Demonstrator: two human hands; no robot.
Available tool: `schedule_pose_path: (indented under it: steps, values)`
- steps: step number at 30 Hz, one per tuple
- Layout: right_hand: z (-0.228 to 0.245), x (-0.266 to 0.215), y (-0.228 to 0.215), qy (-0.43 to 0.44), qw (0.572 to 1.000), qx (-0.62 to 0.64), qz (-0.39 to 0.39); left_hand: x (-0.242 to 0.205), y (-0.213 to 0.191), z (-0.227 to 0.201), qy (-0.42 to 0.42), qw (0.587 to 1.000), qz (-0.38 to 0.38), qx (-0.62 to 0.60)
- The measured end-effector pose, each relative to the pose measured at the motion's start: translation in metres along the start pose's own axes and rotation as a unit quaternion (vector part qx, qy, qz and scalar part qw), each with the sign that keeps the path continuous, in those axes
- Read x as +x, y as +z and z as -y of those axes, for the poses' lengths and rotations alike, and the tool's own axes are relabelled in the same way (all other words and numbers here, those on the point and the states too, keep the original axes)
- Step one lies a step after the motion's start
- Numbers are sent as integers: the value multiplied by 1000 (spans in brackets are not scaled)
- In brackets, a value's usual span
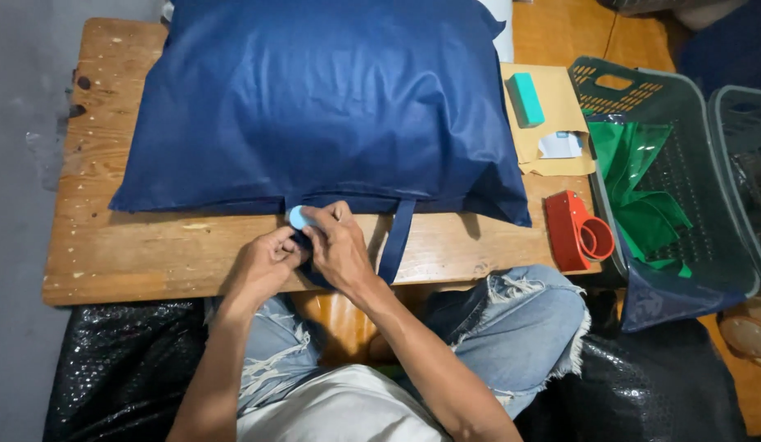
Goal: Using a handheld vacuum pump to remove air from a storage bag containing a pillow to compress it for storage.
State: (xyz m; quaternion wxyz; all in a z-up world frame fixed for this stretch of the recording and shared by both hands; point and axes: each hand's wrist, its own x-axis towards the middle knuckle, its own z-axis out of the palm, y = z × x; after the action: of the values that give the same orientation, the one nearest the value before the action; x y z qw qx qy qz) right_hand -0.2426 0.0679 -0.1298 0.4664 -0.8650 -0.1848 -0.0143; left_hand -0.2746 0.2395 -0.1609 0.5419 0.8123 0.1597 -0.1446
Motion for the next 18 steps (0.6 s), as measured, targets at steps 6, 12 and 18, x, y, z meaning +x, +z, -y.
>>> schedule_pose_path:
  steps: [6,12,18]
  values:
    - [3,-4,14,-34,998,-42,-34,-20,-20,-35,-42,991,-10,127]
    - [-2,-9,20,-27,993,-112,-10,22,-27,-35,39,970,-149,186]
    - [-3,-5,5,14,998,-52,15,31,-10,-36,57,979,-185,56]
